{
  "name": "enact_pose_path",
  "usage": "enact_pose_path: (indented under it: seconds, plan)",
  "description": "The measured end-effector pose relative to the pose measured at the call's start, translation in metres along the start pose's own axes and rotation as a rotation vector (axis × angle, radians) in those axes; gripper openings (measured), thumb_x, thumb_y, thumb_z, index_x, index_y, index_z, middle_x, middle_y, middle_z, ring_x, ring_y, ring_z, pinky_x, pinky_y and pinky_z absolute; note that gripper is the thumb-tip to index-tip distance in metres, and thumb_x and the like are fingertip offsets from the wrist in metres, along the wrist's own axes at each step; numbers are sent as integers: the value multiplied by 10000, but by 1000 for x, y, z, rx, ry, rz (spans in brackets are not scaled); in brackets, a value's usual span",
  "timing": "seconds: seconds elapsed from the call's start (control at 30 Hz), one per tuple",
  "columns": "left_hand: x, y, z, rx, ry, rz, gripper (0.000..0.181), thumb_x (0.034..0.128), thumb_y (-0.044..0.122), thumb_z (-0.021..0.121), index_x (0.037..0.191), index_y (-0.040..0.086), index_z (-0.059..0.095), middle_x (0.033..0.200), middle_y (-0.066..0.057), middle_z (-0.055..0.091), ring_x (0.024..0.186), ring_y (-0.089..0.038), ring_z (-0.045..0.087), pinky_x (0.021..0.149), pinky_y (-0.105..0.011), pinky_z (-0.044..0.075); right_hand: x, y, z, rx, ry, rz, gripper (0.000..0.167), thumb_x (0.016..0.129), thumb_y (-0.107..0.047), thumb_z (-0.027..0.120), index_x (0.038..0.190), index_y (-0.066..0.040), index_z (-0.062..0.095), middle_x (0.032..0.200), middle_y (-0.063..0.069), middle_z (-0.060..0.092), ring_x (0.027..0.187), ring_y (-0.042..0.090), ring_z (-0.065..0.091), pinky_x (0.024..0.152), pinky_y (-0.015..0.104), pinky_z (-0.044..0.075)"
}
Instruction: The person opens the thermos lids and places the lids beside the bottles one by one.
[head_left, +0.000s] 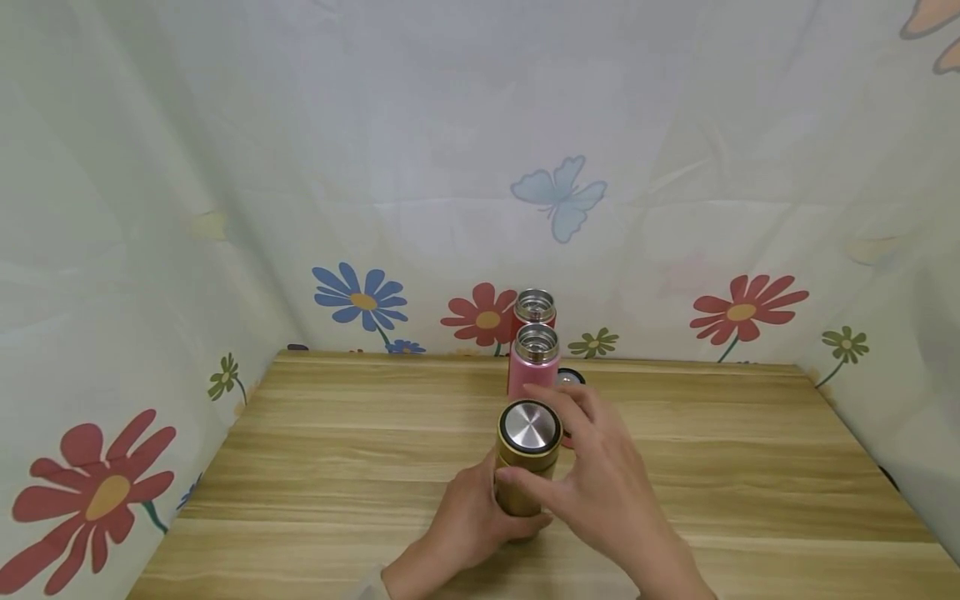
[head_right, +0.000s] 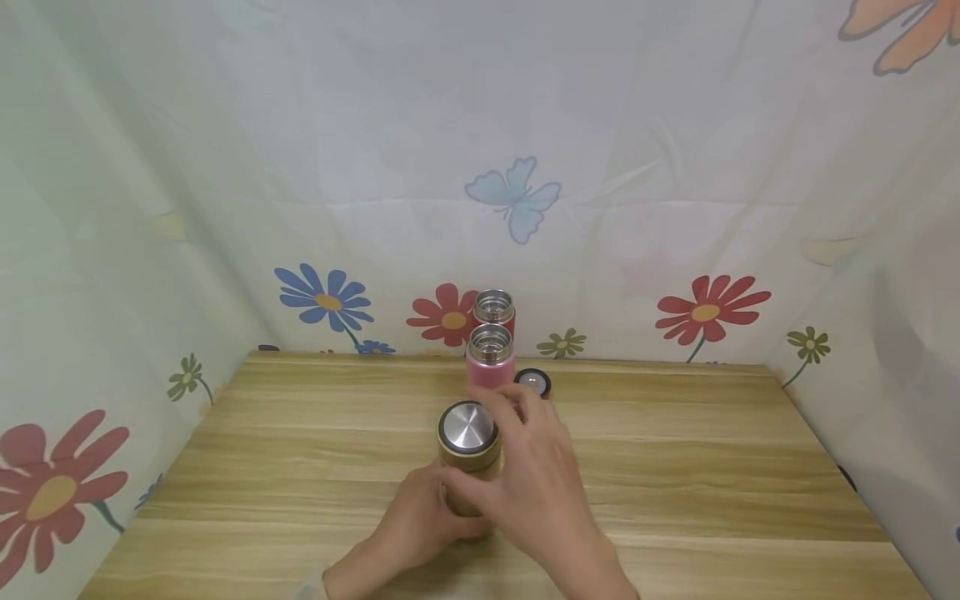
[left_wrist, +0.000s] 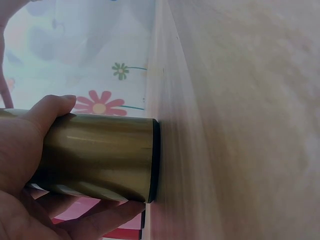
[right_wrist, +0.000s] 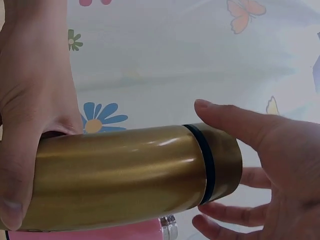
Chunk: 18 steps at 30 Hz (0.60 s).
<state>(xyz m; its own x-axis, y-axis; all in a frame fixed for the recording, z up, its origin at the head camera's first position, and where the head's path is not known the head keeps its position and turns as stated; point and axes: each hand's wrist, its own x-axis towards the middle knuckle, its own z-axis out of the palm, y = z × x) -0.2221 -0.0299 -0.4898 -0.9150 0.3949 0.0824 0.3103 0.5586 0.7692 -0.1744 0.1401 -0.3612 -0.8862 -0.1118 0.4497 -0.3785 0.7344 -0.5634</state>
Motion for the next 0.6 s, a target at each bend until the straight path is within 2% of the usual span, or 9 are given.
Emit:
enact_pose_path:
  seconds: [0.13, 0.23, 0.43, 0.6]
  plan:
    - [0, 0, 0, 14, 11, -1, 821, 739, 626, 854, 1385, 240, 526, 1140, 48, 730, 1005, -97, 683, 868, -337, 547, -1, -5, 2, -62, 68, 32, 834, 646, -479, 973, 1378, -310, 610, 1208, -33, 583, 1013, 124, 594, 758, 245, 573]
    - [-1, 0, 1, 25, 26, 16, 806, 739, 621, 854, 1375, 242, 534, 1117, 49, 735, 987, -98, 687, 846, -321, 547, -2, -9, 6, -106, 105, 47, 830, 598, -475, 997, 1322, -301, 629, 1145, -29, 578, 914, 123, 584, 722, 280, 529]
    - [-2, -1, 1, 57, 35, 25, 787, 735, 566, 872, 1370, 229, 552, 1170, 49, 733, 1034, -125, 693, 861, -330, 552, -4, -13, 15, -207, 149, 50, 796, 552, -519, 1005, 1212, -250, 652, 1086, 37, 569, 894, 195, 587, 688, 347, 490]
    - [-2, 1, 2, 49, 32, 18, 717, 719, 489, 897, 1286, 169, 598, 1095, 23, 738, 974, -107, 683, 828, -300, 546, -4, -16, 21, -228, 172, 74, 757, 571, -504, 1004, 1186, -236, 654, 1094, 66, 580, 894, 226, 601, 655, 361, 503]
